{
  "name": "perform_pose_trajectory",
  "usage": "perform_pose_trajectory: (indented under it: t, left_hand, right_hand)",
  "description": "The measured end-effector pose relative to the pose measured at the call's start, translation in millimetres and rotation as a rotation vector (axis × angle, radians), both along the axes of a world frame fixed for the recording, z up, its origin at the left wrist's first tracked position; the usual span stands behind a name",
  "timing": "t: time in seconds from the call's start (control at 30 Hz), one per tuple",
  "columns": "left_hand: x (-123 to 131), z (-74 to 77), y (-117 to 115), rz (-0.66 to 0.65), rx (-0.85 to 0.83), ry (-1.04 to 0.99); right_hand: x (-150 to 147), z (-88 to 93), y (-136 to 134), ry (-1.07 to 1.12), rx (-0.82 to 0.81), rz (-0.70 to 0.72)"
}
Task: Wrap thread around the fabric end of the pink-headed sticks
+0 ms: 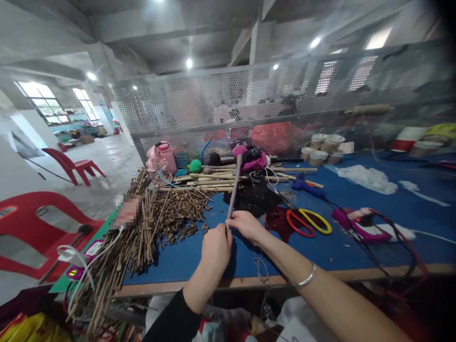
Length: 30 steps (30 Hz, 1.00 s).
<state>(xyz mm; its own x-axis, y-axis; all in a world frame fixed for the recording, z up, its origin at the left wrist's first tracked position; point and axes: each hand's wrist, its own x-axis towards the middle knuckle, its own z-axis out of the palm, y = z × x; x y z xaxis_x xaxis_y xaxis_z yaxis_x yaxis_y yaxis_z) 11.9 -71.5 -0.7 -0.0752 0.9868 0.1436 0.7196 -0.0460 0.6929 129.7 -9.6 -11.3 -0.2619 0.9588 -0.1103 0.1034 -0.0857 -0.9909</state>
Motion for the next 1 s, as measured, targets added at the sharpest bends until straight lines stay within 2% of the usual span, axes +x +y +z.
perform_pose_trajectory:
  t: [0.07, 0.2, 0.33, 0.4, 0.43, 0.5, 0.63, 0.73, 0.8, 0.87, 0.93, 1.0]
  left_hand:
    - [-2.1, -1.0, 3.9, -0.052, -0.053, -0.229]
    - [-5.3, 1.6, 5.4, -0.114, -0.311, -0.8]
    - [-6.7, 3.6, 2.6, -0.065, -0.416, -1.272]
    - [-10.0, 3.0, 1.6, -0.062, -0.486, -1.382]
    - [-12.7, 2.6, 1.3, -0.071, -0.523, -1.373]
    - [-19.3, 2.4, 1.4, -0.062, -0.531, -1.232]
    - [-29.0, 5.7, 4.4, 0.028, -0.21, -0.664]
    - [-26.8, 8.2, 8.2, -0.065, -0.158, -0.37]
    - [-23.0, 8.1, 10.8, -0.131, -0.216, -0.347]
    - [-21.0, 6.8, 13.0, -0.163, -0.245, -0.411]
    - [-22.3, 5.2, 14.4, -0.163, -0.26, -0.504]
    - [-26.4, 4.3, 15.1, -0.131, -0.281, -0.603]
  right_hand:
    - [4.7, 3.0, -0.4, 0.096, -0.098, 0.085]
    - [15.3, 6.0, 1.6, 0.342, -0.323, 0.251]
    - [15.3, 5.7, 4.1, 0.464, -0.358, 0.32]
    - [12.1, 4.9, 4.3, 0.449, -0.328, 0.325]
    - [10.5, 4.3, 4.1, 0.424, -0.318, 0.315]
    - [7.7, 2.9, 3.2, 0.359, -0.315, 0.276]
    - [3.2, -0.5, 2.3, 0.249, -0.323, 0.231]
    - [-3.8, -1.8, 4.7, 0.19, -0.311, 0.233]
    - [-7.2, 1.3, 6.0, 0.145, -0.303, 0.227]
    - [-1.6, 10.3, 2.9, 0.095, -0.298, 0.269]
    - [20.2, 25.1, -9.1, 0.028, -0.258, 0.37]
    - [59.6, 41.7, -32.5, -0.076, -0.162, 0.454]
